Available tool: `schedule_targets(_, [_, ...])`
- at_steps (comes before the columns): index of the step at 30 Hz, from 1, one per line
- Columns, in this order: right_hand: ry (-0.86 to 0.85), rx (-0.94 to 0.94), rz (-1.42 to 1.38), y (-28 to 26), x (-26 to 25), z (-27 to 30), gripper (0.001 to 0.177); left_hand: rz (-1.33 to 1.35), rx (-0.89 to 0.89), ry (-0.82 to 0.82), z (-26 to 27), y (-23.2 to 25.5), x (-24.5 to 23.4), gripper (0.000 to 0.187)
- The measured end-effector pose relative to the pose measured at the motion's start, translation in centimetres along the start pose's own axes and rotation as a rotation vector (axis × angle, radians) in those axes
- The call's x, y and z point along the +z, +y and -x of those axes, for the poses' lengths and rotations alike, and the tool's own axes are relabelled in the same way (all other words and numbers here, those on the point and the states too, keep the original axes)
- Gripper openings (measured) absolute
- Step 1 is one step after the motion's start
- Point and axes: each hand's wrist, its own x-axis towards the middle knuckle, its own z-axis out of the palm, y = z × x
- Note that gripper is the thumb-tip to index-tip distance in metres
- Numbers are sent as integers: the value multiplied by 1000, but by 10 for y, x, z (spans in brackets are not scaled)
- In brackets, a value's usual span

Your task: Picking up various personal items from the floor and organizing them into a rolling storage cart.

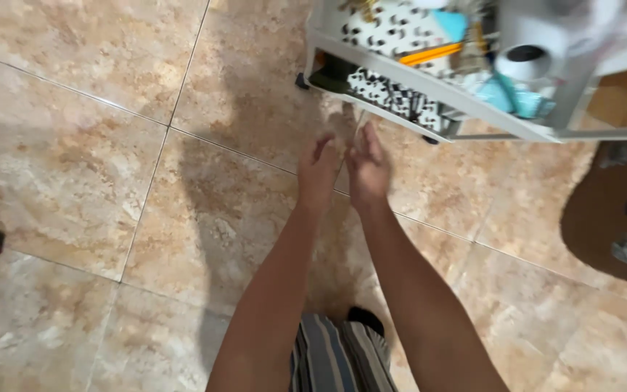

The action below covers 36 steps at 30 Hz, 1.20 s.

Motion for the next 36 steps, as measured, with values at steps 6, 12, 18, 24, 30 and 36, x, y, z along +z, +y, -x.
schedule_targets(6, [67,79,-194,-68,-39,101,70,13,-94,-3,99,48,30,30])
schedule_targets(12, [299,149,-55,-193,-57,205,68,-81,-87,-115,169,67,63,30])
schedule_targets(18, [408,127,-125,-293,-62,283,72,-302,-165,-260,236,163,147,39])
schedule_targets(24, [565,-1,-255,-370,-58,362,71,-321,-345,-483,300,208,194,48])
schedule_targets(30, [768,-153,-431,-404,-78,456,70,-540,-365,-695,368,260,240,51])
schedule_targets(36, [992,-268,-527,-427,-101,569,67,-581,-411,-931,458,280,291,51])
